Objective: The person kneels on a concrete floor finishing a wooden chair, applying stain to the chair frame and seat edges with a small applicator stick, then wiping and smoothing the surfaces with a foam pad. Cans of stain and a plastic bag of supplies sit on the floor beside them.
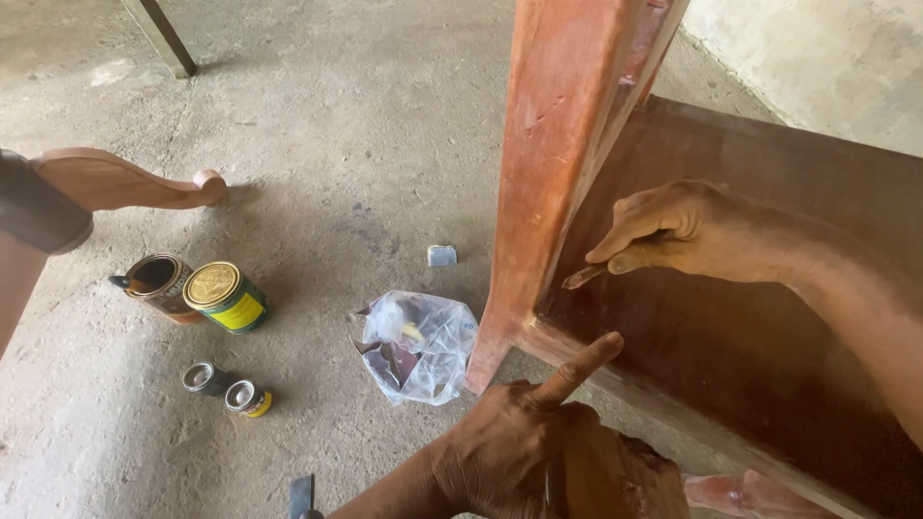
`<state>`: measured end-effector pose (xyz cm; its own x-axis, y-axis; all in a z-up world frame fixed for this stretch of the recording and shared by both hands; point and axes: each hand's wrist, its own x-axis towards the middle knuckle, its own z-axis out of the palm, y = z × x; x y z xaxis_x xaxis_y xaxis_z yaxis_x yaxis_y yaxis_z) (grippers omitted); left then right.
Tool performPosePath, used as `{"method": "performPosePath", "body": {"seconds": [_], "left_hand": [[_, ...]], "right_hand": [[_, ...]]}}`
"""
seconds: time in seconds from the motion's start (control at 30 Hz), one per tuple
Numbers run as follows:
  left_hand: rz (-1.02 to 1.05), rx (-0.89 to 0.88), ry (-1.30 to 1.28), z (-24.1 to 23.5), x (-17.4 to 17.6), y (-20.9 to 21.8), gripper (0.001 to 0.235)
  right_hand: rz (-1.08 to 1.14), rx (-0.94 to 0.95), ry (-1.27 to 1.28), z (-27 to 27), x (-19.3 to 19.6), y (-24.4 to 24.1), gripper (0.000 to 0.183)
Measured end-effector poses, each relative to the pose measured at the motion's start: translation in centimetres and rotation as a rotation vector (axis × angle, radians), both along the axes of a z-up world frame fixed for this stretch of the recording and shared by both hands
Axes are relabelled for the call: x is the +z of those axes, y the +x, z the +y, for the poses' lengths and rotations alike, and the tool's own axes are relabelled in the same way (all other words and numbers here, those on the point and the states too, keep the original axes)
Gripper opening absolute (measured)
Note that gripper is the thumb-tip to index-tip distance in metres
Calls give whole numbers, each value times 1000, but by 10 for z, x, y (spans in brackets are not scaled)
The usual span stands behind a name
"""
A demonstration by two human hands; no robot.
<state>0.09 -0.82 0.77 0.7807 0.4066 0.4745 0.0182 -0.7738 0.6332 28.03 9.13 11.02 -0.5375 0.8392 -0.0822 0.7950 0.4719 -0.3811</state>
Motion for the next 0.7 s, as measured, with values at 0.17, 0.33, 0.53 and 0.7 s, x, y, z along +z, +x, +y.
{"method": "performPosePath", "body": {"seconds": [0.17, 0.33, 0.53, 0.7], "left_hand": [[19, -19, 5, 0, 6, -4, 70], [-86, -43, -13, -7, 5, -11, 71], [-134, 24, -113, -19, 35, -39, 56], [-32, 281, -109, -29, 45, -50, 86]], "right_hand": [[217, -13, -166, 0, -2, 9, 31], [248, 19, -156, -11, 10, -3, 23], [13, -390, -58, -48, 57, -16, 22], [-113, -490, 184, -100, 63, -16, 19]]}}
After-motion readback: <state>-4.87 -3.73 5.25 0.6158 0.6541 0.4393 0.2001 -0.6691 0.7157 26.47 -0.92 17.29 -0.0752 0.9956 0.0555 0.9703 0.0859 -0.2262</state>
